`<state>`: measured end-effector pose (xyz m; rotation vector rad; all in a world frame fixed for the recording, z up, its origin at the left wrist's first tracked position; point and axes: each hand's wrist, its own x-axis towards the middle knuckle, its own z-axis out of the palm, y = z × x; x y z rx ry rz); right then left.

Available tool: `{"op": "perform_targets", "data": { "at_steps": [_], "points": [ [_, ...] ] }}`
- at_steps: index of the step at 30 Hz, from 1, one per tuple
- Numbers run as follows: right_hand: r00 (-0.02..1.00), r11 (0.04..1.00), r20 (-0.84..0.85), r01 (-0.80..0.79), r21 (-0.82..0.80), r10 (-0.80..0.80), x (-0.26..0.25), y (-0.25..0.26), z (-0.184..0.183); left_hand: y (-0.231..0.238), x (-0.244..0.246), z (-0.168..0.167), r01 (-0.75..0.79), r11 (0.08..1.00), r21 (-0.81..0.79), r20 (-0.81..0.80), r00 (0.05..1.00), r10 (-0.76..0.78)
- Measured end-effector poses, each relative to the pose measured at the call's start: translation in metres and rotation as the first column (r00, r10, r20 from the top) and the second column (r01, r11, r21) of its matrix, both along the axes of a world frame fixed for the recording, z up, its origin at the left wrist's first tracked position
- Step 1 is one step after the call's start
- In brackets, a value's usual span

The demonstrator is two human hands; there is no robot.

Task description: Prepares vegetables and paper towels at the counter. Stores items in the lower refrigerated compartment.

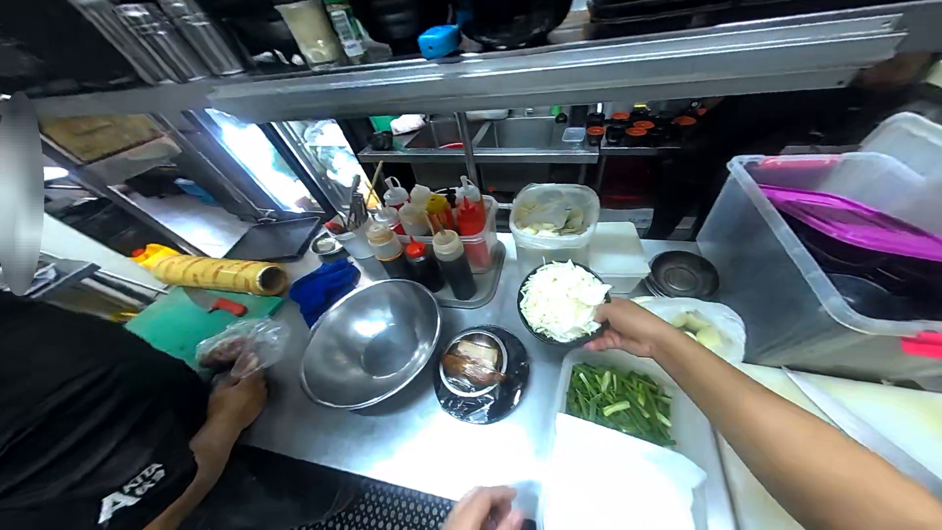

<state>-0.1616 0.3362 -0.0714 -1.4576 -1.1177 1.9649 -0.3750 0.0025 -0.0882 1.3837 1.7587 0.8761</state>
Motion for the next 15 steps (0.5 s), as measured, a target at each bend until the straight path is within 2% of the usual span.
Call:
{"op": "perform_targets", "data": {
  "at_steps": [2,4,6,8,12,15],
  "points": [
    [0.999,0.999,-0.012,-0.035,0.012,0.035,0.021,-0.027,0.024,0.034,0.018,0.003,-0.108,0.994,0.026,0.325,0.941,0.093],
    [0.999,0.999,-0.012,-0.050,0.004,0.050,0.039,-0.056,0.043,0.069,0.035,0.000,-0.209,0.977,-0.033,0.598,0.780,0.187],
    [0.998,0.998,-0.009,-0.064,-0.010,0.064,0.060,-0.085,0.047,0.097,0.049,0.003,-0.224,0.958,-0.178,0.723,0.631,0.282],
    [0.998,0.998,-0.012,-0.058,-0.029,0.058,0.080,-0.111,0.043,0.115,0.060,0.007,-0.168,0.934,-0.314,0.769,0.532,0.354],
    [1.000,1.000,-0.017,0.013,-0.028,-0.014,0.107,-0.153,0.028,0.124,0.075,0.004,0.033,0.929,-0.368,0.800,0.520,0.298],
    [0.997,0.997,-0.027,0.069,0.045,-0.068,0.115,-0.170,0.012,0.125,0.080,-0.003,0.079,0.933,-0.352,0.769,0.592,0.240]
  ]
}}
